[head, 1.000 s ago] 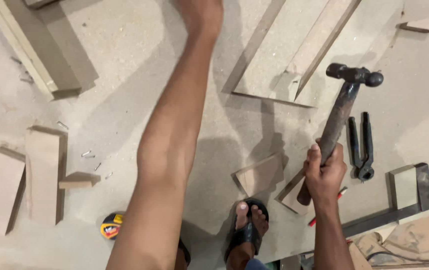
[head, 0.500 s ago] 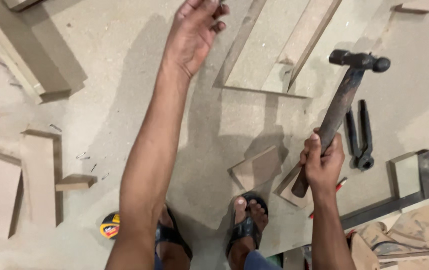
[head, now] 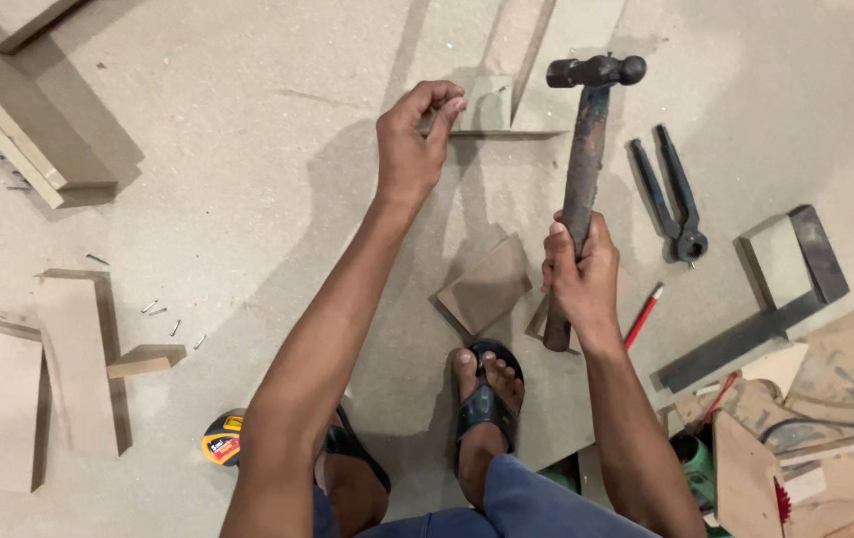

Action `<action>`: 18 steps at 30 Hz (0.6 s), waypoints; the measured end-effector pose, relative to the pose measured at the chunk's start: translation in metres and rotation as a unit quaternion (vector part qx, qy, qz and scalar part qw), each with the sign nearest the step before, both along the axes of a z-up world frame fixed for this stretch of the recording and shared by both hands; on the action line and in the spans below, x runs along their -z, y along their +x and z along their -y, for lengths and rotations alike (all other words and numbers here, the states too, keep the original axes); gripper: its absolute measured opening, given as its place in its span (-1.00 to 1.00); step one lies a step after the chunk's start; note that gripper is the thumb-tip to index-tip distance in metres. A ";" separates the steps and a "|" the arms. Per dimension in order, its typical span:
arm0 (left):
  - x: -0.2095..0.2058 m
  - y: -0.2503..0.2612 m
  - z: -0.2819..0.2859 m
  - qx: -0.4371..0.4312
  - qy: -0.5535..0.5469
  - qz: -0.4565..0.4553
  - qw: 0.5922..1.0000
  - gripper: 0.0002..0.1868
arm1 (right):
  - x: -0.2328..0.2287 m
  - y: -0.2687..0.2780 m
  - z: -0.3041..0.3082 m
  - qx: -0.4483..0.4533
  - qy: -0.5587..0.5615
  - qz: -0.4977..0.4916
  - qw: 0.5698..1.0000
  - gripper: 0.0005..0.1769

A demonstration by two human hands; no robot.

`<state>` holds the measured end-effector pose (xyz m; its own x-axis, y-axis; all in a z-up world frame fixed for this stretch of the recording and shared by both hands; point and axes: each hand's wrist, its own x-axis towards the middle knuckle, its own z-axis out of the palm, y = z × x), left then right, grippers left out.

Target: The person marks a wooden block using a pencil and a square, hammers nails into the wood, and applies glue to a smaller wooden block with a finger.

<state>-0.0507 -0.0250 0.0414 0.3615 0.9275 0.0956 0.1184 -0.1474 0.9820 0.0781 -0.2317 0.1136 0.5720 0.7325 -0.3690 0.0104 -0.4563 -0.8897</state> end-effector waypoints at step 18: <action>0.046 0.016 0.004 0.049 0.177 -0.121 0.975 -0.86 | 0.000 0.005 0.017 -0.025 -0.029 0.013 0.999 -0.79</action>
